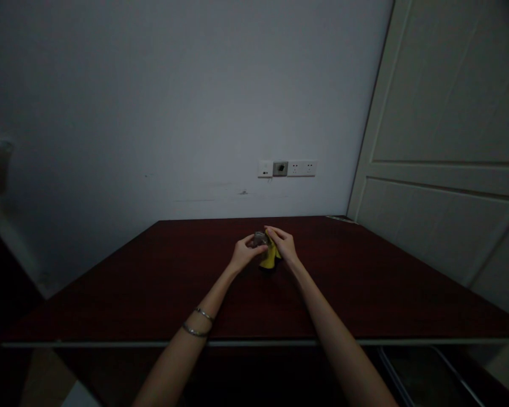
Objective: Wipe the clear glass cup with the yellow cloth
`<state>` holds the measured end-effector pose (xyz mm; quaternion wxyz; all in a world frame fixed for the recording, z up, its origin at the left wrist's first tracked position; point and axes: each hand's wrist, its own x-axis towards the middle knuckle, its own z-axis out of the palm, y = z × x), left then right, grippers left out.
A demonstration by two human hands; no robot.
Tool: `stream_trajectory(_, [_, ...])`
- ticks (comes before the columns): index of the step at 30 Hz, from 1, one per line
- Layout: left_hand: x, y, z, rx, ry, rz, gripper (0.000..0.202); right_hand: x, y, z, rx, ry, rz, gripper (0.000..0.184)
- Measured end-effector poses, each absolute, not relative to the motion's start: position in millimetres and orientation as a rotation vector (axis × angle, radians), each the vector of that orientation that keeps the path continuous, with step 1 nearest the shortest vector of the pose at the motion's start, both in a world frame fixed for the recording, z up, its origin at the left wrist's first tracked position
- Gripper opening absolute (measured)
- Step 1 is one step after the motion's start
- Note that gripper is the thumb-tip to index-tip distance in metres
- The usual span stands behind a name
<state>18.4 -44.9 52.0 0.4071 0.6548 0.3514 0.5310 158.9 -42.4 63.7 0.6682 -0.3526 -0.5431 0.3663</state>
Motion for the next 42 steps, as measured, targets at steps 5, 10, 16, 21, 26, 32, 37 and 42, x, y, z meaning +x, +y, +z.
stream_trajectory(5, [14.0,-48.4,58.9,1.495,0.928,1.357,0.05,160.8,-54.4,68.8,-0.643,-1.492,0.859,0.046])
stream_trajectory(10, [9.0,-42.1,56.7,1.405,0.966,1.252,0.053,158.5,-55.0,62.3,-0.648,-1.644,0.793,0.079])
stream_trajectory(16, [7.9,-37.2,52.1,1.359,0.994,1.168,0.053,153.2,-46.2,51.4,-0.704,-1.649,0.705,0.085])
stream_trajectory(21, [6.1,-35.5,49.8,1.386,0.95,1.194,0.056,152.8,-45.4,54.6,-0.72,-1.595,0.718,0.085])
stream_trajectory(26, [1.7,-32.8,49.0,1.433,0.884,1.16,0.062,152.6,-45.2,60.3,-0.745,-1.41,0.877,0.079])
stream_trajectory(32, [1.0,-26.5,46.5,1.476,0.917,1.29,0.065,152.7,-39.6,58.6,-0.838,-1.22,0.959,0.068])
stream_trajectory(37, [7.1,-28.4,45.1,1.548,0.765,1.359,0.08,150.5,-40.0,56.8,-0.858,-1.18,0.996,0.062])
stream_trajectory(42, [11.8,-30.4,43.7,1.603,0.759,1.288,0.069,148.3,-41.8,56.0,-0.859,-1.183,1.03,0.056])
